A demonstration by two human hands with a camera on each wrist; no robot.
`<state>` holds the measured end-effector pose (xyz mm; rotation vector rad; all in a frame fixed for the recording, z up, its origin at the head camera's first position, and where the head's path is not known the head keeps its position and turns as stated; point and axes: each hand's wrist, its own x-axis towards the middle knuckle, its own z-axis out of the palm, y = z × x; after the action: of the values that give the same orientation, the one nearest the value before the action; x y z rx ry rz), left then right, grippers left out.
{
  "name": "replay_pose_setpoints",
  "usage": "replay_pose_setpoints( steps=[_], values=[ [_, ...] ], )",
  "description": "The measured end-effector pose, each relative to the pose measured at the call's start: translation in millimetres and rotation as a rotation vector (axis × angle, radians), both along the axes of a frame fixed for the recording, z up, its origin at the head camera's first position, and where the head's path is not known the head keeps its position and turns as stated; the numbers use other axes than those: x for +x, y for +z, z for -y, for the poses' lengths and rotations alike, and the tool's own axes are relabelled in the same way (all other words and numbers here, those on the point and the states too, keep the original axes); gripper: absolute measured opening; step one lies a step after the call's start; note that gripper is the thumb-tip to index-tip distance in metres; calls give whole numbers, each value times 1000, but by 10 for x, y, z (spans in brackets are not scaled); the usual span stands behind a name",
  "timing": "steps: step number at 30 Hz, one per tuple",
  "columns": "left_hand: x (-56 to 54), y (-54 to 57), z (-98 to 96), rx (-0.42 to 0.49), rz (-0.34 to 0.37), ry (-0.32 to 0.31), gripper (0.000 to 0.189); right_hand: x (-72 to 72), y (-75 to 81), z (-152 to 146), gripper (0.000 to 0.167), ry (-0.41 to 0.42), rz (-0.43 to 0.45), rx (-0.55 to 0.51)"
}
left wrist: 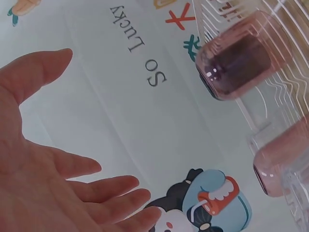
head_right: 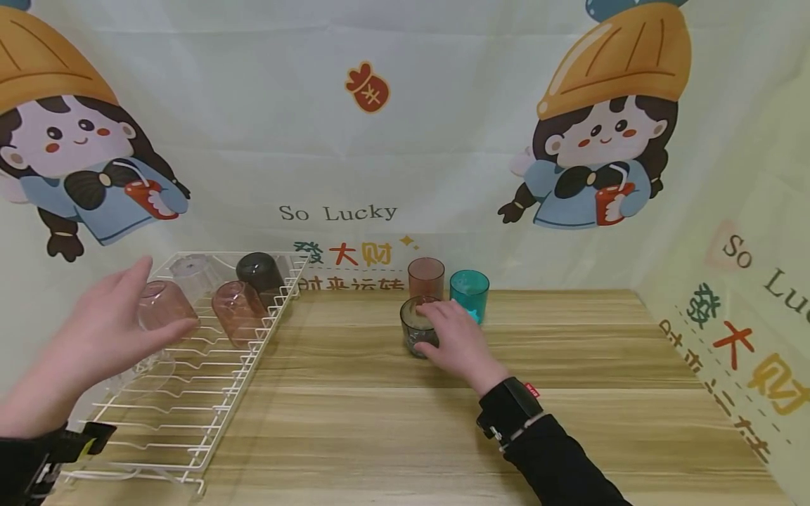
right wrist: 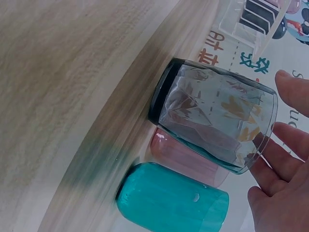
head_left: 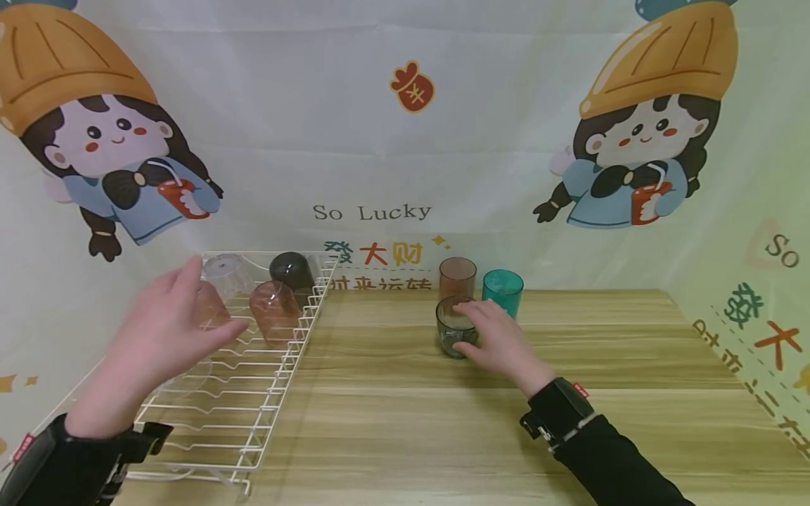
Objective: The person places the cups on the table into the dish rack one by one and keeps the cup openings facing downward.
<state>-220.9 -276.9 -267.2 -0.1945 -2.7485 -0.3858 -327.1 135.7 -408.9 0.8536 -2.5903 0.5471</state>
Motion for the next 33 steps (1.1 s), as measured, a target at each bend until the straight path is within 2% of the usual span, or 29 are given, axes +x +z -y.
replay_pose_setpoints(
  steps=[4, 7, 10, 13, 22, 29, 33],
  values=[
    [21, -5, -105, -8, -53, -24, 102, -18, -25, 12, 59, 1, -8, 0],
    [39, -4, -181, -6, -66, -37, 103, -24, -39, 19, 59, -1, -20, 9],
    [38, -5, -257, -18, -116, -57, 90, -20, -45, 33, 58, -4, -23, 16],
    [47, -9, -321, -19, -139, -77, 87, -9, -45, 50, 58, -4, -21, 25],
    [98, -55, -448, 16, -107, -103, 111, -5, -55, 80, 58, 3, -36, 44],
    [103, -75, -531, 16, -91, -103, 112, -27, -76, 83, 57, 1, -32, 69],
    [101, -70, -581, 32, -95, -125, 110, -39, -89, 82, 56, -2, -26, 77]
  ],
)
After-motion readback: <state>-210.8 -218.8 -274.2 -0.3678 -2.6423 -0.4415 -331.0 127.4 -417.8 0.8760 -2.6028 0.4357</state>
